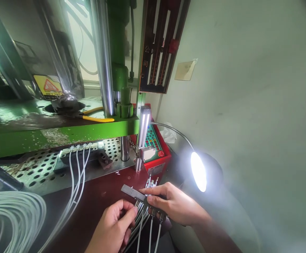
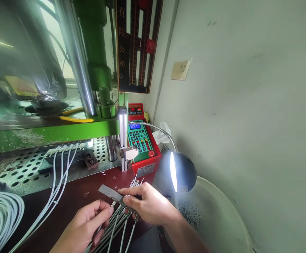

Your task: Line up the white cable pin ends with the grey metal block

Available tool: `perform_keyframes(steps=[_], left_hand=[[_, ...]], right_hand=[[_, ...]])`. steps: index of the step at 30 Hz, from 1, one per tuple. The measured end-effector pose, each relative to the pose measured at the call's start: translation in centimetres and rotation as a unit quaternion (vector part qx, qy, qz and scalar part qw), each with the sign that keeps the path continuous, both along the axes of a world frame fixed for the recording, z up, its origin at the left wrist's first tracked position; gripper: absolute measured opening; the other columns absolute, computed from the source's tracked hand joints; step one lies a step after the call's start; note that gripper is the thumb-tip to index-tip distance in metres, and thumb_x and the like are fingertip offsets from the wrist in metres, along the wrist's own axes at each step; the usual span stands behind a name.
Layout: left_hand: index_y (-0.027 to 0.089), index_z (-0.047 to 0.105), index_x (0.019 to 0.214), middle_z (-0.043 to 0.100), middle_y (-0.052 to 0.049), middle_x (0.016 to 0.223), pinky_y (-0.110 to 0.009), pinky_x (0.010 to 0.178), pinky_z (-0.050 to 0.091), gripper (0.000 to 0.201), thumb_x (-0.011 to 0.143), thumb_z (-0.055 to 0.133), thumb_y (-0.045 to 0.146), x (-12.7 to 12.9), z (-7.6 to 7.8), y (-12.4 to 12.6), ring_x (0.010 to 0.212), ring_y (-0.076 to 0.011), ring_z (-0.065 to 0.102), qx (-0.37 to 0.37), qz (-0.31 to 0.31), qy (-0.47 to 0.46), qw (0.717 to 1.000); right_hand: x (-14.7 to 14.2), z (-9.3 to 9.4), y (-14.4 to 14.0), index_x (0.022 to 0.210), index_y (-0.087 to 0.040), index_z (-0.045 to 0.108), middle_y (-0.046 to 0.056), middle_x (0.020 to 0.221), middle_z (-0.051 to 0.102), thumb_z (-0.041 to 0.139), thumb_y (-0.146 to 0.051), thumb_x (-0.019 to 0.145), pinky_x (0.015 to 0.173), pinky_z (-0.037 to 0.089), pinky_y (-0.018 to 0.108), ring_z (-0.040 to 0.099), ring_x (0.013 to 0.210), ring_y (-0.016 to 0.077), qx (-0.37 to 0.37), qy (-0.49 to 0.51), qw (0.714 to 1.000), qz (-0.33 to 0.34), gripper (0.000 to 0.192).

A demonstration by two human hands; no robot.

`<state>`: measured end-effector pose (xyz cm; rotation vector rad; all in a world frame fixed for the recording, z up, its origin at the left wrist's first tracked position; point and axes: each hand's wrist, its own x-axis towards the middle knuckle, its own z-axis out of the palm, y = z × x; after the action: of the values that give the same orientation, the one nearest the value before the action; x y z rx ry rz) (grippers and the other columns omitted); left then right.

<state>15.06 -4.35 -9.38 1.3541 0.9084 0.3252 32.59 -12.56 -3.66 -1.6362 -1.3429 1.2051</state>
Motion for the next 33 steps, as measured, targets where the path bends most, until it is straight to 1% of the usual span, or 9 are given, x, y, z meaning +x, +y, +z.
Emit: perform_keyframes(steps=[7, 13, 15, 18, 21, 24, 27, 30, 33], left_hand=[[0.019, 0.048, 0.060, 0.036, 0.008, 0.036, -0.019, 0.037, 0.020, 0.033, 0.075, 0.056, 0.047, 0.3, 0.9, -0.2, 0.034, -0.0063, 0.027, -0.061, 0.038, 0.000, 0.997], [0.019, 0.049, 0.060, 0.041, 0.007, 0.038, -0.019, 0.037, 0.025, 0.031, 0.073, 0.059, 0.046, 0.8, 1.4, 0.1, 0.037, -0.0077, 0.031, -0.089, 0.051, -0.029, 0.994], [0.019, 0.052, 0.062, 0.046, 0.005, 0.045, -0.021, 0.042, 0.033, 0.033, 0.075, 0.058, 0.049, 0.5, 1.0, 0.4, 0.042, -0.0105, 0.041, -0.042, 0.032, -0.026, 0.998], [0.020, 0.059, 0.072, 0.057, 0.001, 0.061, -0.025, 0.055, 0.043, 0.038, 0.078, 0.054, 0.056, -0.9, 0.6, 1.3, 0.058, -0.0156, 0.054, 0.126, 0.023, 0.039, 0.991], [0.021, 0.059, 0.084, 0.065, -0.003, 0.075, -0.028, 0.065, 0.048, 0.041, 0.080, 0.049, 0.060, -3.1, 1.2, 2.8, 0.069, -0.0196, 0.061, 0.199, 0.064, 0.073, 0.975], [0.020, 0.057, 0.088, 0.066, -0.004, 0.078, -0.029, 0.067, 0.048, 0.042, 0.080, 0.050, 0.061, -5.4, 2.4, 5.4, 0.073, -0.0213, 0.062, 0.213, 0.132, 0.070, 0.966], [0.020, 0.057, 0.093, 0.065, -0.007, 0.091, -0.031, 0.078, 0.045, 0.040, 0.077, 0.059, 0.056, -7.0, 3.0, 8.9, 0.089, -0.0241, 0.061, 0.240, 0.247, 0.041, 0.938], [0.017, 0.048, 0.111, 0.055, -0.013, 0.121, -0.033, 0.097, 0.038, 0.050, 0.077, 0.060, 0.052, -7.3, 2.3, 12.4, 0.116, -0.0250, 0.051, 0.213, 0.346, -0.002, 0.914], [0.013, 0.042, 0.117, 0.055, -0.019, 0.121, -0.039, 0.092, 0.045, 0.058, 0.076, 0.063, 0.048, -6.4, 0.8, 14.8, 0.111, -0.0275, 0.056, 0.102, 0.371, -0.031, 0.922]], right_hand=[[-0.5, 0.3, 0.1, 0.126, -0.026, 0.060, -0.001, 0.076, 0.064, 0.046, -0.036, 0.093, 0.060, 0.040, 0.023, 0.047, 0.062, 0.0113, 0.026, -0.041, 0.999, 0.006, 0.037], [-0.1, 0.3, 0.6, 0.124, -0.023, 0.061, -0.001, 0.077, 0.064, 0.048, -0.037, 0.091, 0.064, 0.041, 0.024, 0.050, 0.065, 0.0127, 0.039, -0.079, 0.996, 0.011, 0.039], [0.3, -0.1, 1.1, 0.122, -0.021, 0.063, -0.001, 0.076, 0.063, 0.052, -0.037, 0.088, 0.063, 0.041, 0.024, 0.051, 0.065, 0.0131, 0.018, -0.053, 0.998, 0.010, 0.040], [0.4, -0.8, 2.3, 0.115, -0.019, 0.066, -0.002, 0.074, 0.062, 0.060, -0.029, 0.079, 0.058, 0.038, 0.021, 0.048, 0.062, 0.0117, 0.013, -0.034, 0.998, 0.043, 0.038], [-0.4, -1.8, 3.6, 0.095, -0.019, 0.070, -0.004, 0.068, 0.059, 0.055, -0.016, 0.071, 0.053, 0.032, 0.021, 0.046, 0.059, 0.0105, 0.053, -0.132, 0.988, 0.059, 0.028], [-2.0, -3.0, 4.6, 0.081, -0.022, 0.068, -0.004, 0.065, 0.062, 0.050, -0.012, 0.065, 0.052, 0.031, 0.023, 0.051, 0.059, 0.0123, 0.072, -0.283, 0.956, 0.041, 0.026], [-3.2, -5.0, 5.4, 0.090, -0.024, 0.068, 0.000, 0.082, 0.070, 0.049, -0.013, 0.067, 0.061, 0.037, 0.027, 0.064, 0.075, 0.0197, 0.091, -0.406, 0.908, 0.049, 0.031], [-3.2, -7.8, 5.9, 0.089, -0.020, 0.067, 0.005, 0.083, 0.069, 0.051, -0.011, 0.065, 0.058, 0.040, 0.029, 0.067, 0.077, 0.0243, 0.127, -0.526, 0.835, 0.098, 0.030], [-2.4, -10.3, 6.1, 0.082, -0.020, 0.063, 0.001, 0.075, 0.066, 0.053, -0.005, 0.062, 0.049, 0.038, 0.029, 0.065, 0.062, 0.0192, 0.207, -0.602, 0.761, 0.127, 0.027]])
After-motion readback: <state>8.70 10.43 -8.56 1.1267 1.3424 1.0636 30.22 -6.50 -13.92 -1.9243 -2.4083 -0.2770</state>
